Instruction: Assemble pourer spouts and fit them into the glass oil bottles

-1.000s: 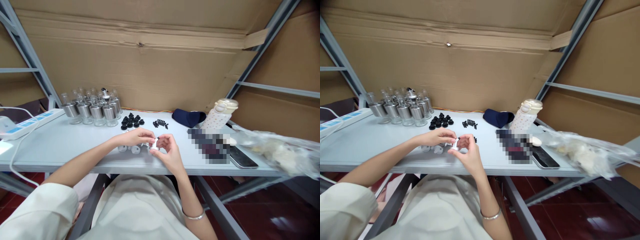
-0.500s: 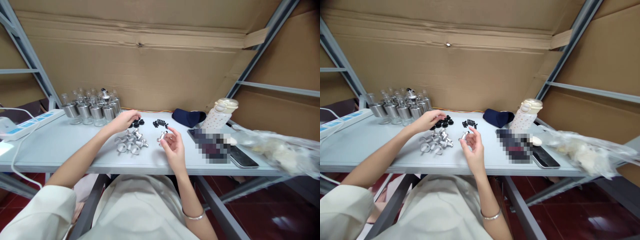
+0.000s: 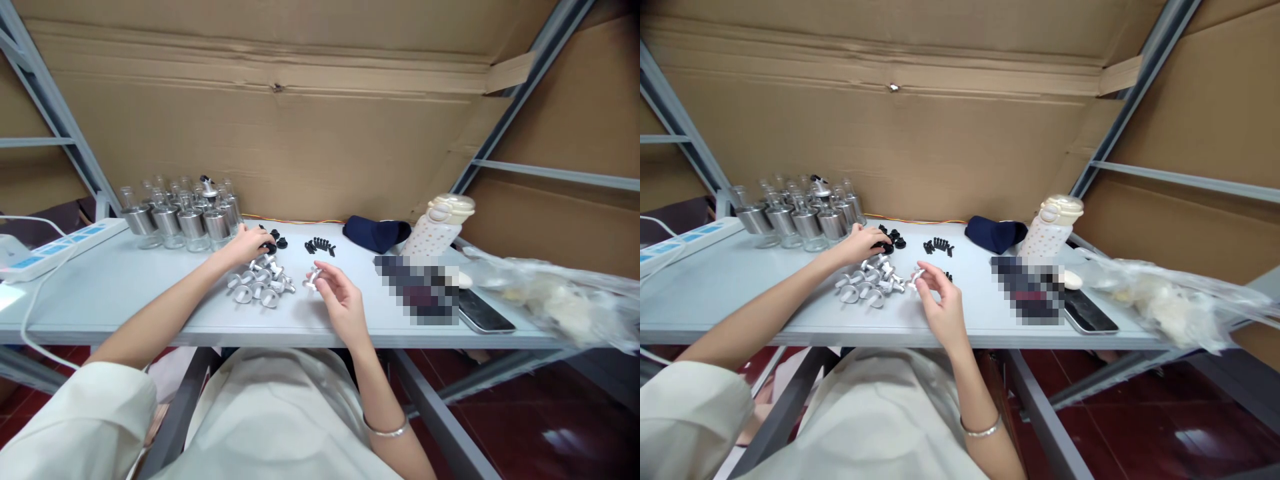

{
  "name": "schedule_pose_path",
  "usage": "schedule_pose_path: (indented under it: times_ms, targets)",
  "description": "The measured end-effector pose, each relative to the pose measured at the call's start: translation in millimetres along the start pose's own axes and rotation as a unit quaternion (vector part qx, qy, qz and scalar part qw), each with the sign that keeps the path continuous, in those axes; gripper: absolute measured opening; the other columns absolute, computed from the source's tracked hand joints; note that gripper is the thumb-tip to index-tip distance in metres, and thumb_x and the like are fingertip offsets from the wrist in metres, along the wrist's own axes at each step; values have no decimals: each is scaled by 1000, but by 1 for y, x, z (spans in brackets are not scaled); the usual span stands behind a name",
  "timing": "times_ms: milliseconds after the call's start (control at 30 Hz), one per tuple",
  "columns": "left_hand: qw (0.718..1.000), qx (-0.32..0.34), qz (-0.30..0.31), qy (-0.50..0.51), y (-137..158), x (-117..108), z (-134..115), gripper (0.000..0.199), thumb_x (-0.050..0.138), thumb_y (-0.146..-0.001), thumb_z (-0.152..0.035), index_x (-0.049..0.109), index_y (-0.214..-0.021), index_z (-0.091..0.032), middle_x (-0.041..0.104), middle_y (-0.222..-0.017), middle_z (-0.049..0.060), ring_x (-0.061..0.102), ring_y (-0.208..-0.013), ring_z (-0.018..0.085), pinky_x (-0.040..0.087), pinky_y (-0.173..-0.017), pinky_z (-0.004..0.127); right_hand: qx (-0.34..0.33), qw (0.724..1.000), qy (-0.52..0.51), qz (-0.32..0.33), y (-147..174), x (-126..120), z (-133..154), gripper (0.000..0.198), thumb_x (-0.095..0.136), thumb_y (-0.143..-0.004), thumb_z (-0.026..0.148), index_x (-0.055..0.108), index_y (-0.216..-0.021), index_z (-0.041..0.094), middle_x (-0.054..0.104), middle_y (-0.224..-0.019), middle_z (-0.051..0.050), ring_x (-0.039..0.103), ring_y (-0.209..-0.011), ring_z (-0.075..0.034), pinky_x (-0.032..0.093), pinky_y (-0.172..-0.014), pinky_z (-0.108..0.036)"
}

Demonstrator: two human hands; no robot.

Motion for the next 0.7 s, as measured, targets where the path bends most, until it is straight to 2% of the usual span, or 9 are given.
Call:
schedule_pose_path:
  times_ms: [200, 267, 367, 533, 600, 700]
  targets:
    - [1000, -20, -18, 5, 1, -8, 0, 12, 57, -80, -18, 61, -91, -18, 68, -100, 8, 59, -95, 25, 26, -89, 41, 3, 1000, -23, -18, 1, -3, -1, 16, 54, -87, 31, 61, -99, 22, 69, -92, -5, 66, -84, -18, 51, -78, -32]
    - [999, -23, -37, 3, 2, -18, -3, 10, 56, -82, -23, 60, -89, -17, 68, -97, 9, 59, -94, 25, 26, -89, 42, 1, 999, -34, -28, 1, -4, 0, 14, 56, -87, 30, 60, -97, 22, 69, -90, -4, 66, -83, -17, 51, -77, -31]
    - [996, -28, -84, 28, 8, -41, -12, 18, 55, -83, -32, 59, -89, -16, 68, -92, 8, 59, -89, 24, 27, -89, 42, -14, 998, -34, -56, 1, -8, 4, 11, 57, -86, 28, 60, -94, 22, 68, -88, -4, 65, -82, -17, 51, -77, -32]
    - [973, 14, -161, 164, 25, -72, -52, 21, 57, -79, -36, 57, -86, -16, 66, -85, 2, 58, -83, 18, 32, -90, 37, -29, 992, 42, -116, 2, -19, 8, 9, 62, -81, 26, 64, -87, 20, 68, -89, -5, 62, -84, -19, 48, -77, -33]
    - [960, 31, -164, 223, 30, -73, -67, 20, 58, -77, -36, 55, -82, -17, 65, -82, 1, 58, -80, 16, 36, -87, 34, -23, 991, 27, -130, 3, -21, 6, 11, 64, -79, 27, 64, -86, 19, 68, -85, -5, 62, -80, -18, 49, -74, -33]
    - [926, 39, -146, 345, 33, -68, -76, 20, 60, -75, -34, 50, -78, -17, 62, -78, 1, 58, -76, 15, 42, -76, 29, -21, 987, -29, -156, 4, -25, 5, 22, 64, -79, 28, 63, -99, 19, 67, -85, -4, 63, -76, -16, 51, -71, -31]
Point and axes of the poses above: each hand's wrist, its own y-axis away from the middle knuckle, its own x-axis out of the palm, z = x × y, the point moved 8 cm from there along -y, towards the middle knuckle
